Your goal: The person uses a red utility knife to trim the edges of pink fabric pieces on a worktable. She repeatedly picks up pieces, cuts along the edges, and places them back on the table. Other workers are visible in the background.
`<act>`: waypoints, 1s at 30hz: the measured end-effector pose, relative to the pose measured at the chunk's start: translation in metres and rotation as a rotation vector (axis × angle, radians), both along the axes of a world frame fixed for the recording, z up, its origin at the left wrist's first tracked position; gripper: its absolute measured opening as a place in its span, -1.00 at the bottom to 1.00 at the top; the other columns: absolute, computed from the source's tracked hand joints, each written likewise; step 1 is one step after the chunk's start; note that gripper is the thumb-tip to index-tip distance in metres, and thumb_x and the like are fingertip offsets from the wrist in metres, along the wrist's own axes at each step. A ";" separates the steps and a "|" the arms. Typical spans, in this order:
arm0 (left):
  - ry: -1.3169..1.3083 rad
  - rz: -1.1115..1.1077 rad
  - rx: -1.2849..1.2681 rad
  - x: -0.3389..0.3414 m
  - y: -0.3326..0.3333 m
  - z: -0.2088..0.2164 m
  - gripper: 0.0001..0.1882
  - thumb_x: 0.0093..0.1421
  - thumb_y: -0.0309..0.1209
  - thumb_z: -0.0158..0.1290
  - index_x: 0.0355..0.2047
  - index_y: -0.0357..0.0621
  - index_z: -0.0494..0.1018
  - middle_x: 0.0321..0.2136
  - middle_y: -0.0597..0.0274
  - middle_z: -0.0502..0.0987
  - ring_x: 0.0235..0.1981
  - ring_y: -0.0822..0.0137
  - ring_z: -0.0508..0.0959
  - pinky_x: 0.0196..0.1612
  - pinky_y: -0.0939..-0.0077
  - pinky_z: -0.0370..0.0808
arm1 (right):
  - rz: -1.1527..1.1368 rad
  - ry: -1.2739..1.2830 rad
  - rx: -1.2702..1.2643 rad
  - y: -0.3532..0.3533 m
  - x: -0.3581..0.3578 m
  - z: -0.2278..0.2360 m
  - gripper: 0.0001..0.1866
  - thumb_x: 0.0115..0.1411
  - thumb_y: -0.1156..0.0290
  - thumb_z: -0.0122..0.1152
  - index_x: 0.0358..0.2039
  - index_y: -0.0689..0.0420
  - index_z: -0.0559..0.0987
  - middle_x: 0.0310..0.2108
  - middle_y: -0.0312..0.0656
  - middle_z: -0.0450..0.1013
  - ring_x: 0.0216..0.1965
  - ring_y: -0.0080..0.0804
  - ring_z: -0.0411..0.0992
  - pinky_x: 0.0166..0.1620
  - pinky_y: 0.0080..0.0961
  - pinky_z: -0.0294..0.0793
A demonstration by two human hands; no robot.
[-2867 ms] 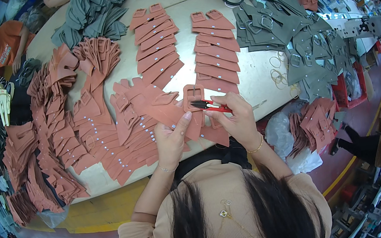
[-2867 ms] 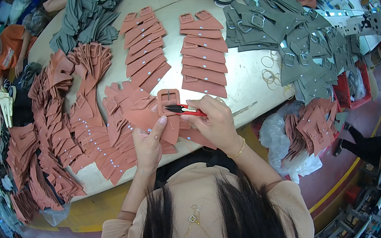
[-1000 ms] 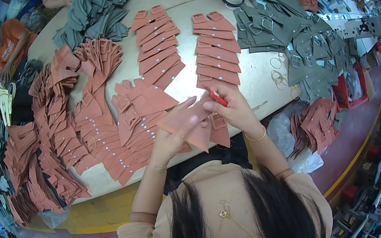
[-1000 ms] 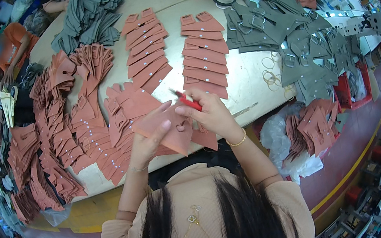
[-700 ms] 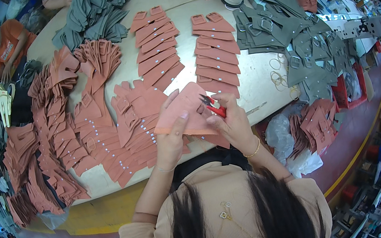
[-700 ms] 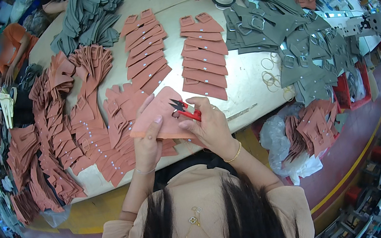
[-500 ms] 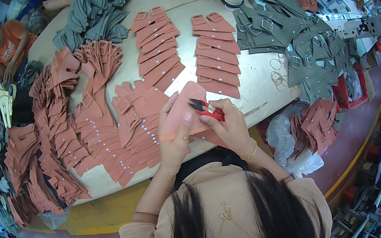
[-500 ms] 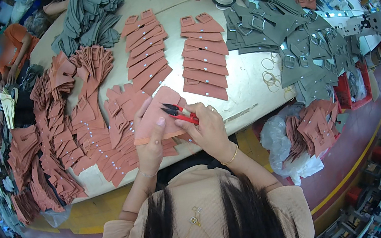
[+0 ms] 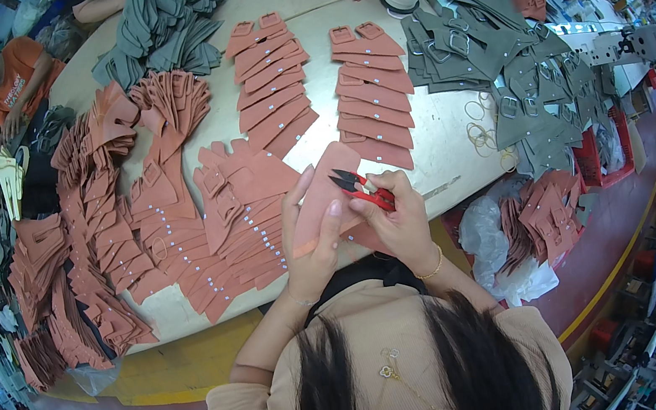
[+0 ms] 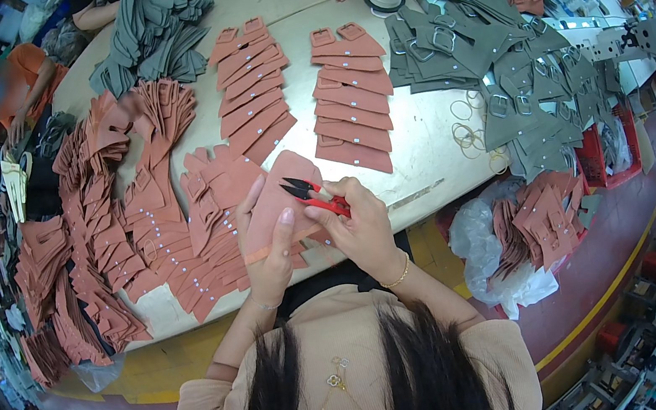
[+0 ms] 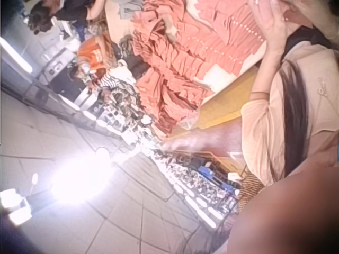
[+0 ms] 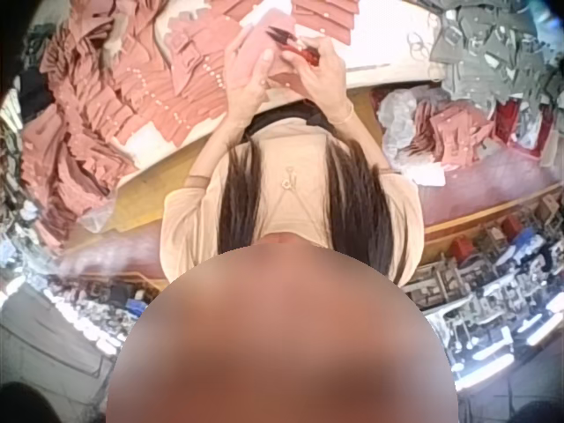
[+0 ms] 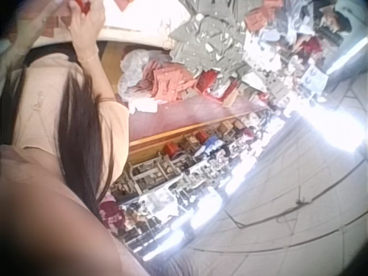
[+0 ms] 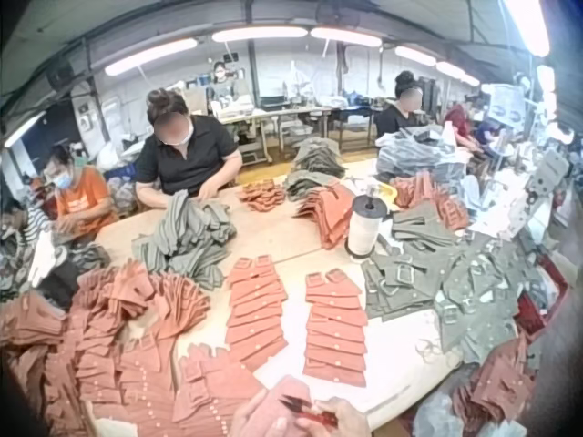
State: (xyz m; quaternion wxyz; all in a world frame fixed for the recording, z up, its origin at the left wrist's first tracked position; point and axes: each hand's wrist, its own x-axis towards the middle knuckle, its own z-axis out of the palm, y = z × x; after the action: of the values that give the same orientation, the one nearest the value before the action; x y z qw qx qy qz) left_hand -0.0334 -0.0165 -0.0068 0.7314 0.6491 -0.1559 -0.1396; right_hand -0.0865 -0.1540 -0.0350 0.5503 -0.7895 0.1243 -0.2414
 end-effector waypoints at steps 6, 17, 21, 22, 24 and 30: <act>0.060 -0.033 -0.075 -0.005 -0.005 0.001 -0.47 0.33 -0.57 -0.08 0.27 -0.35 0.04 0.14 -0.05 0.28 0.13 0.28 0.40 0.15 0.45 0.36 | 0.000 -0.028 0.004 0.000 0.003 0.002 -0.65 0.08 0.37 0.41 -0.25 0.23 0.43 -0.47 -0.10 0.46 -0.52 -0.34 0.42 -0.42 -0.48 0.43; -0.109 -0.012 0.133 0.001 -0.004 -0.010 -0.48 0.31 -0.56 -0.06 0.24 -0.36 0.11 0.13 0.00 0.30 0.12 0.30 0.39 0.12 0.46 0.35 | -0.009 0.033 0.151 -0.001 0.006 0.000 -0.70 0.11 0.39 0.39 -0.30 0.24 0.45 -0.49 -0.10 0.46 -0.49 -0.41 0.42 -0.37 -0.51 0.44; 0.083 0.000 0.028 0.001 -0.004 -0.007 -0.51 0.35 -0.44 -0.07 0.23 -0.36 0.14 0.12 0.02 0.32 0.14 0.30 0.36 0.17 0.42 0.31 | 0.053 0.112 0.196 -0.004 0.006 -0.007 -0.69 0.15 0.37 0.36 -0.27 0.23 0.42 -0.48 -0.18 0.44 -0.50 -0.53 0.35 -0.38 -0.58 0.41; 0.131 -0.032 0.052 0.004 -0.002 -0.006 -0.50 0.36 -0.39 -0.08 0.24 -0.34 0.12 0.13 0.03 0.32 0.15 0.28 0.36 0.19 0.40 0.30 | 0.027 0.074 0.213 -0.005 0.007 -0.008 -0.68 0.16 0.36 0.35 -0.25 0.23 0.41 -0.47 -0.21 0.43 -0.50 -0.56 0.33 -0.39 -0.60 0.39; 0.345 -0.048 -0.131 0.010 0.000 -0.007 -0.47 0.38 -0.29 -0.09 0.25 -0.32 0.11 0.15 0.03 0.32 0.18 0.22 0.35 0.24 0.32 0.28 | -0.025 -0.002 0.248 -0.008 0.010 -0.011 -0.66 0.19 0.33 0.33 -0.21 0.23 0.38 -0.45 -0.26 0.40 -0.51 -0.61 0.29 -0.40 -0.64 0.36; 0.897 -0.082 -0.802 0.029 0.007 -0.008 -0.38 0.40 -0.09 -0.21 0.28 -0.30 0.08 0.24 -0.07 0.23 0.29 0.02 0.23 0.34 0.03 0.14 | 0.043 0.066 0.294 -0.019 -0.002 -0.011 -0.63 0.22 0.28 0.29 -0.16 0.27 0.38 -0.47 -0.25 0.41 -0.56 -0.67 0.31 -0.48 -0.63 0.35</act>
State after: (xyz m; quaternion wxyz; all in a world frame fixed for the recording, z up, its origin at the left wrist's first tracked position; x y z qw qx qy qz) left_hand -0.0039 -0.0092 -0.0150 0.9076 0.1939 0.1025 -0.3580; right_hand -0.0886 -0.1735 -0.0458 0.6606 -0.7105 0.1597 -0.1828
